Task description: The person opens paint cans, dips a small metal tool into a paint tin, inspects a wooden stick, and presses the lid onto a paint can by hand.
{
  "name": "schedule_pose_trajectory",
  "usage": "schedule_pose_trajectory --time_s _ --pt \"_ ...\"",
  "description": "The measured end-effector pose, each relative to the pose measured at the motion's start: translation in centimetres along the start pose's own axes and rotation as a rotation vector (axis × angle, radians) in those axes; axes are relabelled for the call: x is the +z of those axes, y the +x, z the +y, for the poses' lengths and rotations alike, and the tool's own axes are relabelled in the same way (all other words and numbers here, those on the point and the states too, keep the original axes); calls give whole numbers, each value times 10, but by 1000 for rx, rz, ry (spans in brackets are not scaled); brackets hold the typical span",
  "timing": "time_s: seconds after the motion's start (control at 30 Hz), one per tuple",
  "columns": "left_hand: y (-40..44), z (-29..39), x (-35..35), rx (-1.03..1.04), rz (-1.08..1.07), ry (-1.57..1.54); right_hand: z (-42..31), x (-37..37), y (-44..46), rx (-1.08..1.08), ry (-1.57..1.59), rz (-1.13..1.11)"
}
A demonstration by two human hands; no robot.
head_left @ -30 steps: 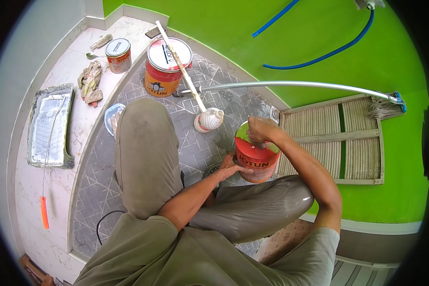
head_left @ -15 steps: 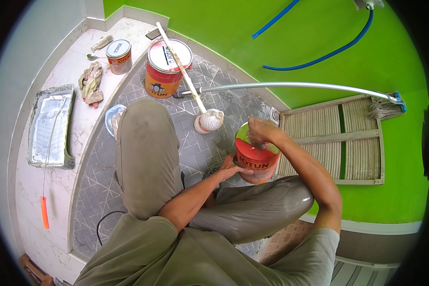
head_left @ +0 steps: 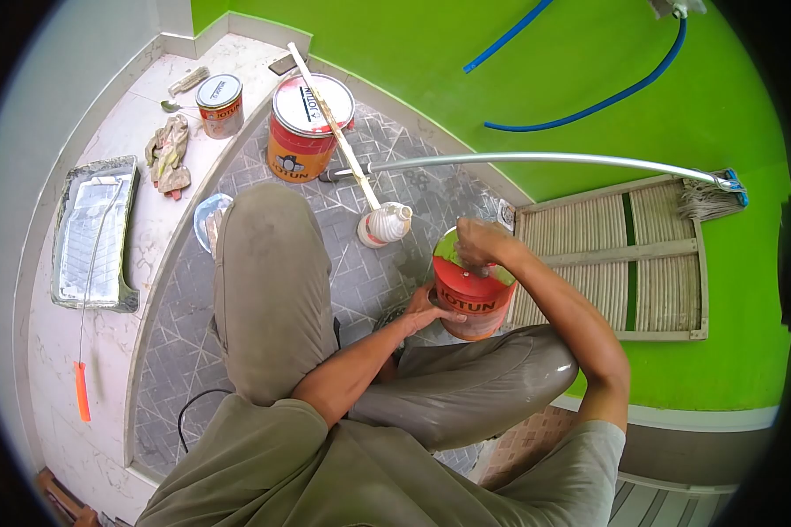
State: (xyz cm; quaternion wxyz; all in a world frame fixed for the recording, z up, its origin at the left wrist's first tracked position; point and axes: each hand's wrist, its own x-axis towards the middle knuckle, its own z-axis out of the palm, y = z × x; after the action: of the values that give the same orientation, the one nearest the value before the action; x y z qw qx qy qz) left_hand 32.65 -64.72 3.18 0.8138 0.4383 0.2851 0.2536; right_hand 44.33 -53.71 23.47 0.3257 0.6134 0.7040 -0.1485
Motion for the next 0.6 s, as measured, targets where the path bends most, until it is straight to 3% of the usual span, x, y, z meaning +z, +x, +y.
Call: schedule_pose_trajectory --time_s 0.1,0.6 --pt "0 0 1 16 7 -1 4 7 3 4 43 73" --pt "-7 11 1 6 29 -5 4 3 2 -16 41 23"
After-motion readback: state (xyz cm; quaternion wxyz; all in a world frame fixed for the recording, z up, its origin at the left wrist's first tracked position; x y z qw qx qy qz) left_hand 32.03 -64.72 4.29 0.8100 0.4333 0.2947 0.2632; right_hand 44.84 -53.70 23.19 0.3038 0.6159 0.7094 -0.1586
